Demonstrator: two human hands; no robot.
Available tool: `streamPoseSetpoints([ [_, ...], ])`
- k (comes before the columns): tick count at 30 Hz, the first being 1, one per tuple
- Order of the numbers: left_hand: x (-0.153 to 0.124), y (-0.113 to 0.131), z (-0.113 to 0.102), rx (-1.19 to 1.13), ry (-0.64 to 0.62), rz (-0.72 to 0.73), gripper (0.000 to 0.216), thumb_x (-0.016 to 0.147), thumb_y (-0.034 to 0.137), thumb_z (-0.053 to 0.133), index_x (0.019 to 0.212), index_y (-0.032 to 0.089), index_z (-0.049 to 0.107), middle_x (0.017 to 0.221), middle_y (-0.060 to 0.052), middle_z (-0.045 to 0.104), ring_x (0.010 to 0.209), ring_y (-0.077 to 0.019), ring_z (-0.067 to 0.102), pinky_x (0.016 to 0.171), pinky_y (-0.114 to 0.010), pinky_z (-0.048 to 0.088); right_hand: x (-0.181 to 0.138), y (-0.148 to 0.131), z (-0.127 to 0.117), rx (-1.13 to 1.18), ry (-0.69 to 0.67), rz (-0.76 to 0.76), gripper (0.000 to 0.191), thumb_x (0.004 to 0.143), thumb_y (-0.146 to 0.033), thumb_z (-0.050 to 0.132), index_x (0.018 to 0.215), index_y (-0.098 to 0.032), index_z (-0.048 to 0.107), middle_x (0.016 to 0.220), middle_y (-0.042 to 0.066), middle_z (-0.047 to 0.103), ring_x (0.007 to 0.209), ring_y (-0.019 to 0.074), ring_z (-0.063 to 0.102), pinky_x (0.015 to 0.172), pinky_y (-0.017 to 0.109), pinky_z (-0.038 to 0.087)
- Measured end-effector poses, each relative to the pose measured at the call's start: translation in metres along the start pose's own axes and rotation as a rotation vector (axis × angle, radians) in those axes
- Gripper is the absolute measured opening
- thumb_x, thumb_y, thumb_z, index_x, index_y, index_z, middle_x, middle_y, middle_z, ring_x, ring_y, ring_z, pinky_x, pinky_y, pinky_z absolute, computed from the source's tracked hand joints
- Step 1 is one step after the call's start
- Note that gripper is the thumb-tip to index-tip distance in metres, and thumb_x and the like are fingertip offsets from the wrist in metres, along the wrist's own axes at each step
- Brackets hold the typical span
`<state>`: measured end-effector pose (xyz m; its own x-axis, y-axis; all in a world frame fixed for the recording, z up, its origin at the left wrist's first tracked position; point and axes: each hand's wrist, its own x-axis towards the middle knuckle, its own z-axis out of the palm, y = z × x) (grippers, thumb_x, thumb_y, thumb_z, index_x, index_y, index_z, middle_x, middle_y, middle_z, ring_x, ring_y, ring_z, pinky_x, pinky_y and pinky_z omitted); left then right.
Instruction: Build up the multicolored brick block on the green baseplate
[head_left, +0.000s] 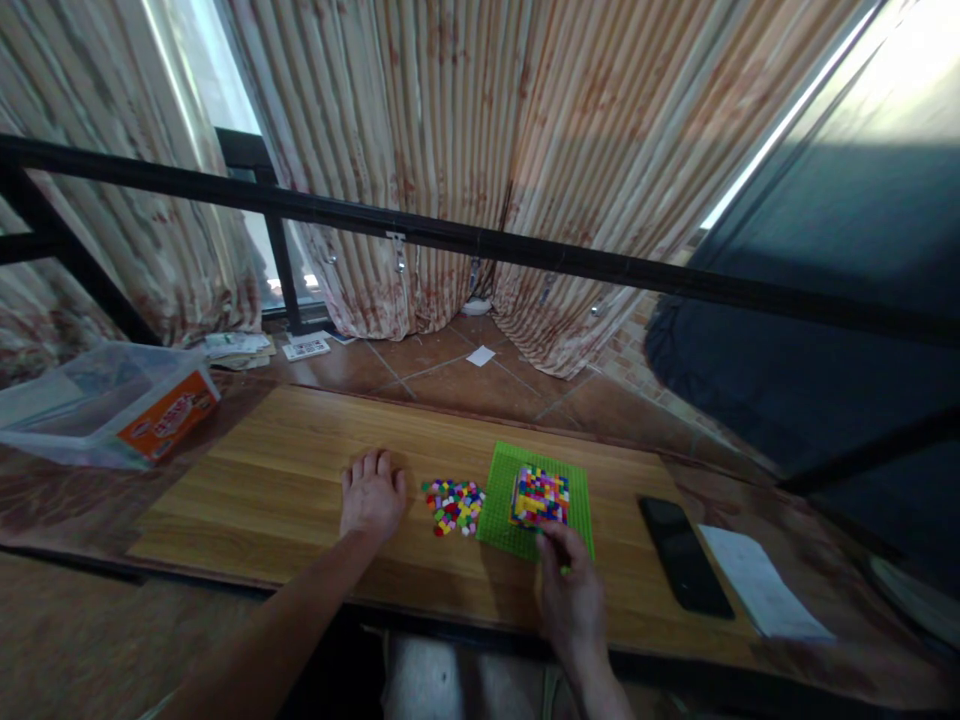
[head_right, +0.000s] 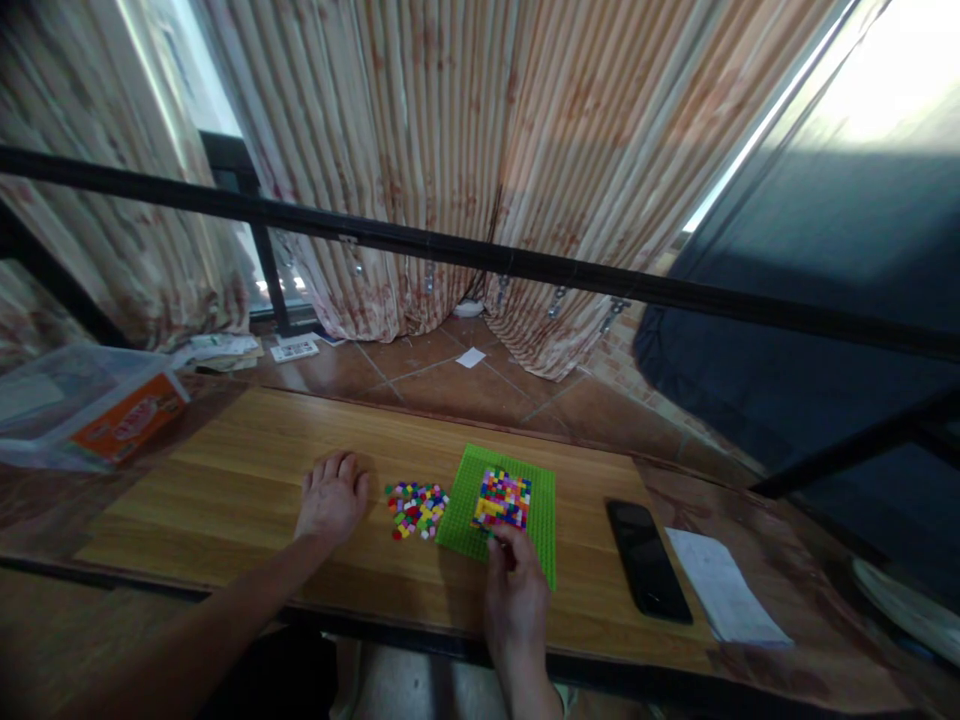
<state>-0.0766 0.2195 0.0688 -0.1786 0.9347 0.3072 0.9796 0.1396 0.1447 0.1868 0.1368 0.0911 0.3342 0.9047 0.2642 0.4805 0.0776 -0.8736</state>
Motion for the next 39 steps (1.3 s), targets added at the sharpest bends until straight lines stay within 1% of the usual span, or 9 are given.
streamPoseSetpoints([
  [3, 0.000, -0.001, 0.001, 0.009, 0.001, 0.002, 0.042, 0.087, 0.034, 0.039, 0.119, 0.013, 0.056, 0.128, -0.016, 0.055, 0.112, -0.0319, 0.050, 0.095, -0.047, 0.036, 0.022, 0.016, -0.024, 0.075, 0.124, 0.136, 0.029, 0.075, -0.044, 0.060, 0.088, -0.018, 0.064, 0.085, 0.006, 0.065, 0.074, 0.0186, 0.058, 0.067, 0.031, 0.045],
  [6, 0.001, -0.002, 0.002, 0.014, 0.004, 0.012, 0.042, 0.088, 0.035, 0.039, 0.119, 0.012, 0.056, 0.127, -0.016, 0.055, 0.112, -0.0319, 0.050, 0.095, -0.047, 0.036, 0.041, 0.030, -0.030, 0.143, 0.156, 0.231, 0.034, 0.067, -0.046, 0.067, 0.084, -0.017, 0.067, 0.077, 0.004, 0.064, 0.069, 0.0168, 0.056, 0.065, 0.030, 0.044],
  [10, 0.001, -0.001, 0.001, 0.024, 0.010, 0.020, 0.042, 0.088, 0.034, 0.038, 0.119, 0.012, 0.056, 0.126, -0.015, 0.055, 0.112, -0.0319, 0.049, 0.095, -0.046, 0.037, 0.051, 0.040, -0.019, 0.226, 0.142, 0.244, 0.033, 0.062, -0.043, 0.070, 0.081, -0.017, 0.070, 0.080, 0.004, 0.067, 0.075, 0.0177, 0.058, 0.072, 0.032, 0.045],
  [16, 0.000, 0.000, 0.001, 0.042, 0.014, 0.017, 0.042, 0.088, 0.034, 0.039, 0.118, 0.011, 0.056, 0.126, -0.015, 0.055, 0.113, -0.0322, 0.049, 0.094, -0.045, 0.037, 0.051, 0.044, -0.008, 0.326, 0.135, 0.296, 0.031, 0.060, -0.038, 0.072, 0.084, -0.018, 0.072, 0.088, 0.004, 0.070, 0.084, 0.0184, 0.060, 0.081, 0.034, 0.045],
  [21, 0.000, 0.000, 0.002, 0.034, 0.019, 0.021, 0.042, 0.088, 0.034, 0.038, 0.118, 0.011, 0.056, 0.125, -0.015, 0.056, 0.111, -0.0326, 0.050, 0.093, -0.046, 0.037, 0.049, 0.041, -0.007, 0.491, 0.137, 0.389, 0.031, 0.056, -0.033, 0.075, 0.084, -0.019, 0.072, 0.085, 0.003, 0.071, 0.079, 0.0177, 0.063, 0.074, 0.031, 0.048],
  [26, 0.000, -0.001, 0.001, 0.021, 0.015, 0.023, 0.042, 0.088, 0.034, 0.038, 0.118, 0.012, 0.056, 0.125, -0.016, 0.056, 0.111, -0.0327, 0.050, 0.093, -0.046, 0.037, 0.051, 0.039, -0.006, 0.570, 0.124, 0.444, 0.028, 0.055, -0.030, 0.075, 0.081, -0.019, 0.072, 0.080, 0.002, 0.072, 0.069, 0.0161, 0.063, 0.061, 0.027, 0.048],
  [30, 0.001, -0.001, 0.001, 0.017, 0.011, 0.017, 0.042, 0.087, 0.034, 0.038, 0.119, 0.012, 0.056, 0.125, -0.016, 0.056, 0.111, -0.0328, 0.050, 0.094, -0.047, 0.037, 0.054, 0.037, -0.004, 0.620, 0.142, 0.481, 0.028, 0.051, -0.026, 0.076, 0.078, -0.019, 0.071, 0.074, 0.001, 0.070, 0.062, 0.0142, 0.061, 0.056, 0.025, 0.047],
  [34, 0.001, -0.001, 0.001, 0.011, 0.015, 0.020, 0.042, 0.088, 0.034, 0.038, 0.119, 0.011, 0.056, 0.126, -0.016, 0.056, 0.113, -0.0326, 0.049, 0.094, -0.046, 0.037, 0.056, 0.037, -0.002, 0.641, 0.141, 0.498, 0.029, 0.051, -0.025, 0.075, 0.079, -0.019, 0.070, 0.071, -0.001, 0.070, 0.059, 0.0126, 0.060, 0.053, 0.023, 0.046],
  [39, 0.000, -0.001, 0.002, 0.005, 0.009, 0.015, 0.042, 0.088, 0.034, 0.038, 0.118, 0.012, 0.056, 0.127, -0.016, 0.055, 0.114, -0.0326, 0.048, 0.095, -0.046, 0.037, 0.057, 0.038, -0.001, 0.591, 0.150, 0.468, 0.029, 0.054, -0.027, 0.073, 0.081, -0.018, 0.071, 0.075, 0.001, 0.071, 0.061, 0.0140, 0.061, 0.051, 0.023, 0.045],
])
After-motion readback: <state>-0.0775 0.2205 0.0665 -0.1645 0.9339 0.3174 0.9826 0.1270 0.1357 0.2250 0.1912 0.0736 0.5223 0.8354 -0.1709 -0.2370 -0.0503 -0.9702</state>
